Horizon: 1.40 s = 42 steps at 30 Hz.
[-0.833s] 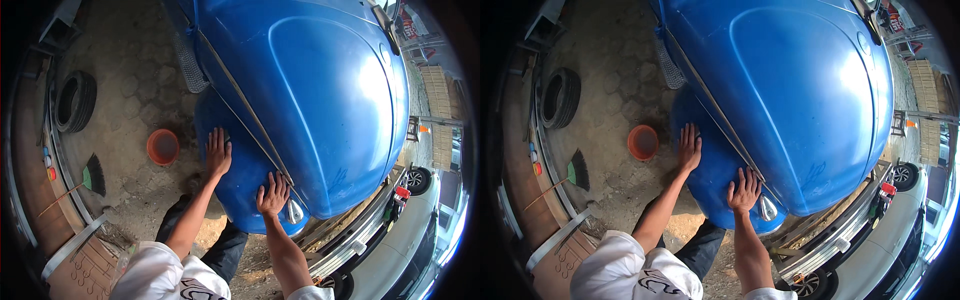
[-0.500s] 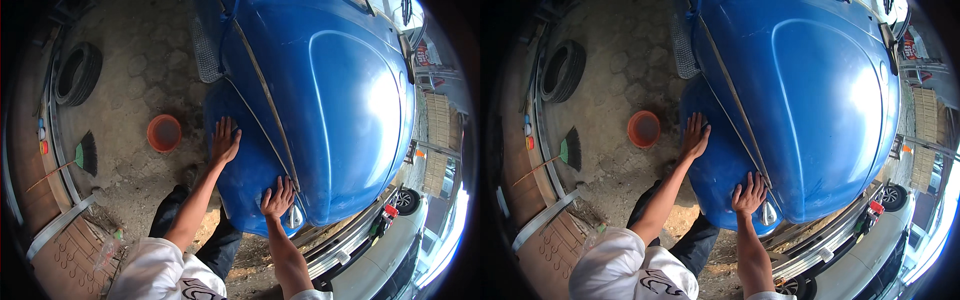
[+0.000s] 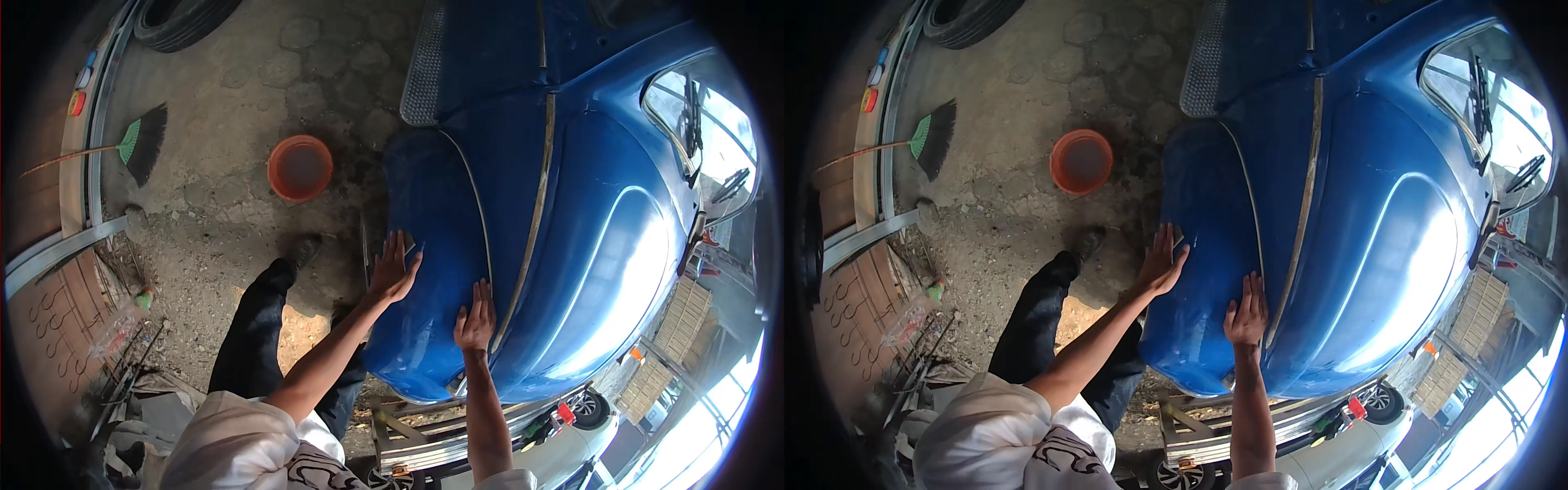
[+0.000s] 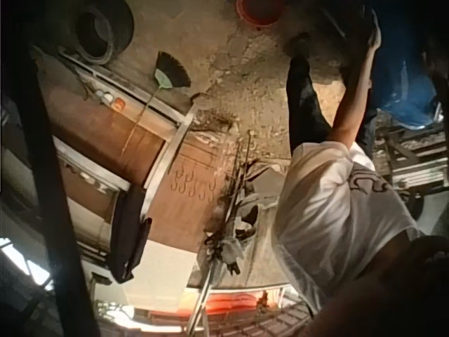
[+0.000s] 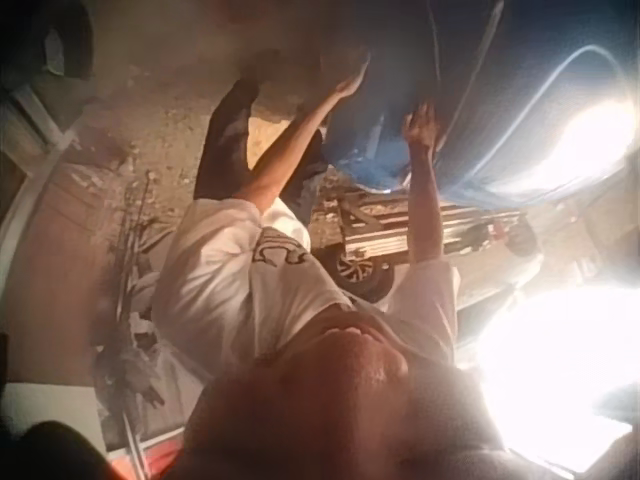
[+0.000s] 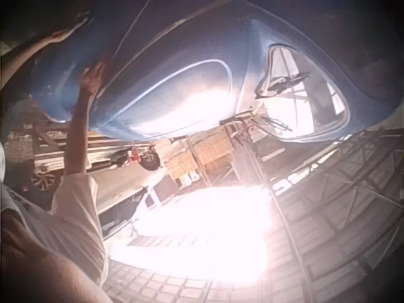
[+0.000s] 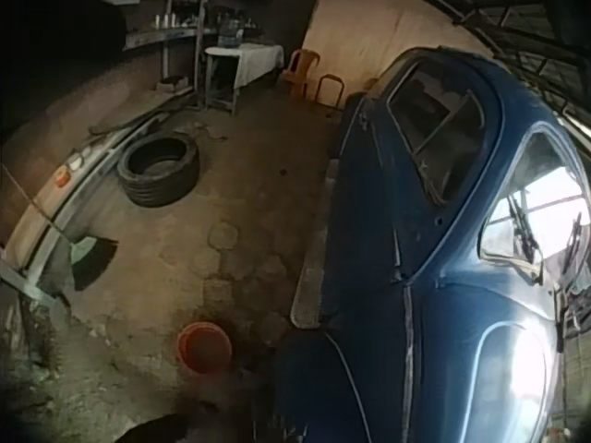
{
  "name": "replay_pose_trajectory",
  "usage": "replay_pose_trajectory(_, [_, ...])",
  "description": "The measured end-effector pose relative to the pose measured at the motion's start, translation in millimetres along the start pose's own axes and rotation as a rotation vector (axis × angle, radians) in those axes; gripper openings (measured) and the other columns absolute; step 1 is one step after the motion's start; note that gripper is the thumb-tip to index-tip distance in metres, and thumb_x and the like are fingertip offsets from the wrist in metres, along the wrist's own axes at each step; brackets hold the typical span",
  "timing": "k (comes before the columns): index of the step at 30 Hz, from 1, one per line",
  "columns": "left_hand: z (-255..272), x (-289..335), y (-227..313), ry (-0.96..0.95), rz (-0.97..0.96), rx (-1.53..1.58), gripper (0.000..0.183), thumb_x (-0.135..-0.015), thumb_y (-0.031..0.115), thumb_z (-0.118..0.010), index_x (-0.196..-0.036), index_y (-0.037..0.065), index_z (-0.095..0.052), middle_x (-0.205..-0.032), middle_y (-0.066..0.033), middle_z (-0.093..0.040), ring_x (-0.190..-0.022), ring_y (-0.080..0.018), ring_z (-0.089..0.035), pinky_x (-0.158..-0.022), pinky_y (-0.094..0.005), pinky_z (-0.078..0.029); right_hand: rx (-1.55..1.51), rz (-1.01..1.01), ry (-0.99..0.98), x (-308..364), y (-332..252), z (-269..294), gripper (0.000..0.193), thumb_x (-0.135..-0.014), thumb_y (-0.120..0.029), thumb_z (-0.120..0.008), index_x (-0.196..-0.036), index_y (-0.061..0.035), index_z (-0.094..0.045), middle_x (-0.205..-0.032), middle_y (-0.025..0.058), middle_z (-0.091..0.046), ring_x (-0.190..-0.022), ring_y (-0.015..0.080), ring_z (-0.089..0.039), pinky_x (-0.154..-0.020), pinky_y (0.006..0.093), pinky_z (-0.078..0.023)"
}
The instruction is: The person sands the fender of a blue car using sandpaper, dipping a hand into a bucket of water and rubbing the car surface by hand.
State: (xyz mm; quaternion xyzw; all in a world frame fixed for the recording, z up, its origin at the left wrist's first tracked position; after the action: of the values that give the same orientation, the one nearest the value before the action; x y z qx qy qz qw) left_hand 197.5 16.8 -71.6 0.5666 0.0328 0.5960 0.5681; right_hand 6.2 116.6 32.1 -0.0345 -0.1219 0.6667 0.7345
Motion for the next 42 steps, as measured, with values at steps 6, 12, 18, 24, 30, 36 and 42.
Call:
replay_pose_trajectory(6, [7.3, -59.8, -6.5, 0.199, 0.042, 0.090, 0.070, -0.103, 0.049, -0.033, -0.153, 0.001, -0.020, -0.156, -0.0255, -0.025, -0.140, -0.0424, -0.034, -0.114, -0.0451, -0.035, -0.025, 0.038, -0.033, -5.8, 0.7, 3.6, 0.054, -0.098, -0.030, -0.034, -0.140, 0.0028, -0.047, -0.143, 0.0256, -0.047, -0.132, 0.0453, -0.046, -0.109, 0.0521, -0.038])
replay_pose_trajectory(12, [35.6, -52.6, -32.5, 0.294, -0.284, -0.016, 0.020, -0.098, 0.020, -0.054, -0.101, 0.004, -0.065, -0.069, -0.0221, -0.063, -0.065, -0.0424, -0.063, -0.057, -0.0503, -0.050, 0.057, 0.043, -0.046, 3.2, 9.8, 1.9, 0.055, -0.097, -0.031, -0.034, -0.140, 0.0007, -0.046, -0.143, 0.0260, -0.047, -0.131, 0.0438, -0.047, -0.108, 0.0516, -0.038])
replay_pose_trajectory(18, [99.2, -103.7, -138.2, 0.466, -0.220, -0.008, 0.021, -0.099, 0.019, -0.050, -0.094, 0.002, -0.061, -0.066, -0.0226, -0.061, -0.062, -0.0426, -0.063, -0.055, -0.0505, -0.050, 0.114, 0.056, -0.072, 3.7, 10.2, 4.2, 0.057, -0.099, -0.033, -0.032, -0.141, 0.0034, -0.044, -0.142, 0.0276, -0.046, -0.130, 0.0460, -0.046, -0.107, 0.0539, -0.037])
replay_pose_trajectory(24, [138.6, -203.2, -294.0, 0.601, 0.062, -0.119, 0.021, -0.091, 0.006, -0.050, -0.108, 0.005, -0.063, -0.086, -0.0227, -0.066, -0.083, -0.0417, -0.065, -0.072, -0.0516, -0.051, 0.148, 0.027, -0.094, 16.5, 21.7, 7.2, 0.061, -0.099, -0.034, -0.029, -0.142, 0.0078, -0.041, -0.142, 0.0346, -0.041, -0.133, 0.0507, -0.040, -0.108, 0.0588, -0.033])
replay_pose_trajectory(30, [150.7, -289.5, -384.5, 0.438, 0.095, -0.485, 0.049, -0.086, 0.003, -0.055, -0.133, 0.015, -0.050, -0.122, -0.0186, -0.060, -0.117, -0.0376, -0.056, -0.089, -0.0455, -0.055, 0.106, 0.053, -0.079, 32.1, 42.0, 11.9, 0.067, -0.100, -0.041, -0.022, -0.149, 0.0031, -0.029, -0.154, 0.0237, -0.030, -0.146, 0.0392, -0.025, -0.118, 0.0636, 0.001])
replay_pose_trajectory(36, [134.8, -291.1, -380.6, 0.325, 0.307, -0.209, 0.039, -0.085, 0.020, -0.065, -0.123, 0.011, -0.062, -0.112, -0.0183, -0.068, -0.109, -0.0320, -0.064, -0.092, -0.0431, -0.053, 0.082, 0.050, -0.104, 33.2, 35.0, 15.4, 0.067, -0.100, -0.039, -0.023, -0.150, 0.0044, -0.026, -0.154, 0.0288, -0.026, -0.145, 0.0429, -0.024, -0.118, 0.0594, -0.018])
replay_pose_trajectory(42, [150.9, -217.0, -304.7, 0.518, 0.151, 0.396, 0.039, -0.078, 0.027, -0.078, -0.105, 0.001, -0.066, -0.100, -0.0159, -0.071, -0.096, -0.0249, -0.068, -0.082, -0.0351, -0.049, 0.115, 0.031, -0.106, 25.7, 15.9, 4.0, 0.059, -0.101, -0.039, -0.034, -0.137, 0.0055, -0.047, -0.138, 0.0305, -0.046, -0.127, 0.0477, -0.046, -0.106, 0.0551, -0.039])
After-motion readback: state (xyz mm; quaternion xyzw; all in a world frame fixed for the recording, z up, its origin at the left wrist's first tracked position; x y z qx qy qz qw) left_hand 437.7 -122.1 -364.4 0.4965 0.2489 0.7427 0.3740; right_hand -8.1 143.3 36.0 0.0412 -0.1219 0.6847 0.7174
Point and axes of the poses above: each hand's wrist, its own x-axis away from the middle knuckle, its own z-axis out of the back of the hand, y = z × x, the point moved 3 cm from there along -x, towards the middle knuckle
